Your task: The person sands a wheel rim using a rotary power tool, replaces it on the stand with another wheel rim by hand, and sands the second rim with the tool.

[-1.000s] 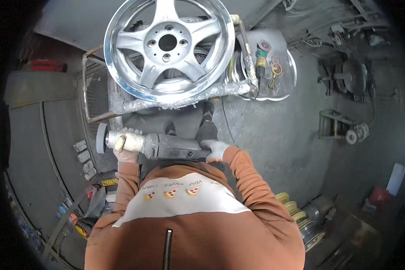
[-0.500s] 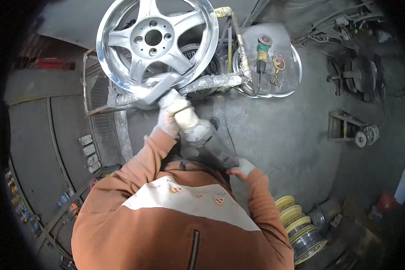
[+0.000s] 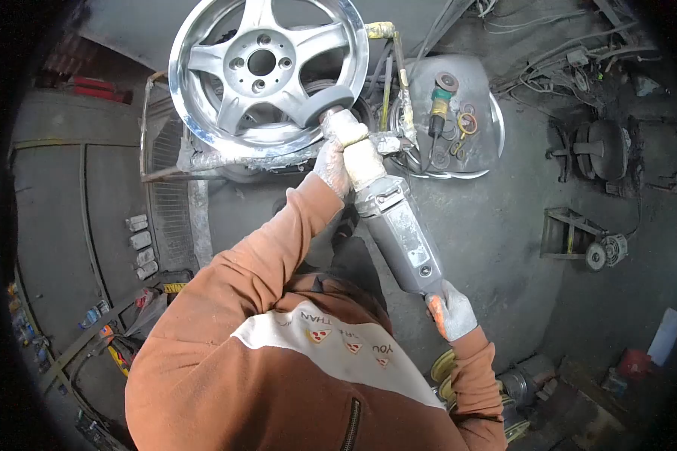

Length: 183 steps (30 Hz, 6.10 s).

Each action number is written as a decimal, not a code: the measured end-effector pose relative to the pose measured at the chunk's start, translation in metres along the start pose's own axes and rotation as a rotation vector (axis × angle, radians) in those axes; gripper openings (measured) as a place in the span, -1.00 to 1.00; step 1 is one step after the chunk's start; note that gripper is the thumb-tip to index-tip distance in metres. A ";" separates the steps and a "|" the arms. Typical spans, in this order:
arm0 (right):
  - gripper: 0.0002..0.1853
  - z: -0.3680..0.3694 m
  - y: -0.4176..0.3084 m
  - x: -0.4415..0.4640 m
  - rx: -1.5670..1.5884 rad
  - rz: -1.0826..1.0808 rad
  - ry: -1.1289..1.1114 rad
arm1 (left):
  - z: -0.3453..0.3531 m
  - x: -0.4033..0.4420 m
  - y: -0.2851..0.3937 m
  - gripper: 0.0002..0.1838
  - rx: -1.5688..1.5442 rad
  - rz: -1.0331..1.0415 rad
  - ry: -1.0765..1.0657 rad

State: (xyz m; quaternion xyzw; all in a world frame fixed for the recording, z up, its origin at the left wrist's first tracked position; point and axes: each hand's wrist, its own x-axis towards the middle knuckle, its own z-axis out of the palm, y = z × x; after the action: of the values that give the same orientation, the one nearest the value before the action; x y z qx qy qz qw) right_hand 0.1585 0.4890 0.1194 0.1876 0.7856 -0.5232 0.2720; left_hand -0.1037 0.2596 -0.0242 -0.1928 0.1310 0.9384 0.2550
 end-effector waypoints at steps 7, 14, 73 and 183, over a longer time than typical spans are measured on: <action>-0.68 0.042 -0.026 -0.014 -0.211 -0.170 -0.036 | -0.048 -0.055 0.027 -0.83 -0.027 0.023 0.080; -0.65 0.063 -0.064 -0.023 -0.258 0.019 -0.182 | -0.071 -0.103 0.061 -0.68 -0.037 0.006 0.100; -0.65 0.053 0.007 0.017 -0.370 -0.092 -0.036 | -0.058 -0.083 0.031 -0.76 0.109 0.095 0.145; -0.34 0.186 -0.089 -0.040 -0.273 0.143 0.005 | -0.078 -0.115 0.116 -0.79 0.105 -0.008 0.029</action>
State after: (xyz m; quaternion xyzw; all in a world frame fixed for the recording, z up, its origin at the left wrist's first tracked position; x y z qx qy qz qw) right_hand 0.1813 0.2828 0.1513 0.2057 0.8347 -0.3905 0.3293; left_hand -0.0505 0.0861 -0.0275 -0.1931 0.1828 0.9264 0.2666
